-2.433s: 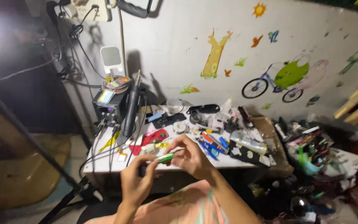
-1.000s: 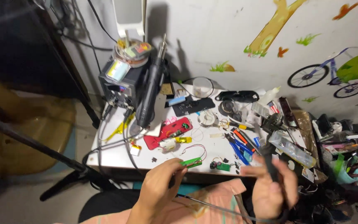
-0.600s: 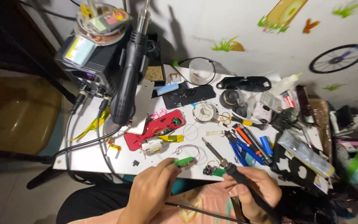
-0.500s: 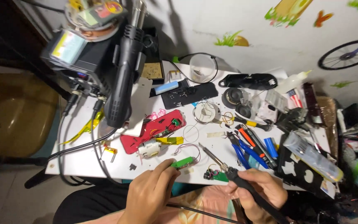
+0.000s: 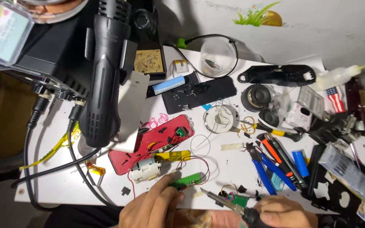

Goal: Repairing a small electronic device by manipulating a circuit board and wires on a cluttered workbench.

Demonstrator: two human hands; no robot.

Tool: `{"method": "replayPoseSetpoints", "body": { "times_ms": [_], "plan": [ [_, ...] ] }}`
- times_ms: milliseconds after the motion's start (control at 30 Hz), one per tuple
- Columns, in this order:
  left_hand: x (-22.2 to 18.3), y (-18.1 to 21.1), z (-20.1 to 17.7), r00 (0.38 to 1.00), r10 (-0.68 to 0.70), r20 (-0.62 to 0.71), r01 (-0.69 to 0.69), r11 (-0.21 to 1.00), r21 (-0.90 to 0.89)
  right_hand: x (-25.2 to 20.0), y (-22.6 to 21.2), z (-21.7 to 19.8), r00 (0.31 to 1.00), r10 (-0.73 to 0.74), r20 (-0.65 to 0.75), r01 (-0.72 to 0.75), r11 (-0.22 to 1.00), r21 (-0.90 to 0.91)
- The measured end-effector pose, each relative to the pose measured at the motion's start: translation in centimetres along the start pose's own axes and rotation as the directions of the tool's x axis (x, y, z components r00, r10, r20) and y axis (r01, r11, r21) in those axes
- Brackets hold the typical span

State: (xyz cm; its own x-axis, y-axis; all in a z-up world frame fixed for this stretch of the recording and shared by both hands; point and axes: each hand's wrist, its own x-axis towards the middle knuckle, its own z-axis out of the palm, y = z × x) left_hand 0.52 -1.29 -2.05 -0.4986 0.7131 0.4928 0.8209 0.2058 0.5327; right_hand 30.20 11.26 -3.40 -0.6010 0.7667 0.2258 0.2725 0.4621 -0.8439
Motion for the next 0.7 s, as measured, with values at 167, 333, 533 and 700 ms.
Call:
{"method": "replayPoseSetpoints", "body": {
  "times_ms": [167, 333, 533, 700],
  "plan": [
    [-2.3, -1.4, 1.4, 0.999, -0.033, 0.018, 0.032, 0.998, 0.056, -6.2, 8.4, -0.9, 0.998, 0.022, 0.062, -0.019, 0.998, -0.057],
    [-2.8, -1.7, 1.8, 0.998, -0.059, 0.029, 0.057, 0.997, 0.057, -13.1, 25.7, -4.6, 0.347, 0.089, 0.934, -0.218, 0.976, -0.012],
    [-3.5, -2.4, 2.1, 0.999, -0.024, 0.029, 0.022, 0.997, 0.068, -11.2, 22.4, -1.1, 0.476, 0.046, 0.878, -0.145, 0.989, 0.026],
    [-3.1, -2.1, 2.3, 0.998, 0.023, -0.054, -0.021, 0.999, 0.026, -5.1, 8.0, 2.7, 0.99, -0.14, -0.003, 0.137, 0.965, 0.224]
  ]
}}
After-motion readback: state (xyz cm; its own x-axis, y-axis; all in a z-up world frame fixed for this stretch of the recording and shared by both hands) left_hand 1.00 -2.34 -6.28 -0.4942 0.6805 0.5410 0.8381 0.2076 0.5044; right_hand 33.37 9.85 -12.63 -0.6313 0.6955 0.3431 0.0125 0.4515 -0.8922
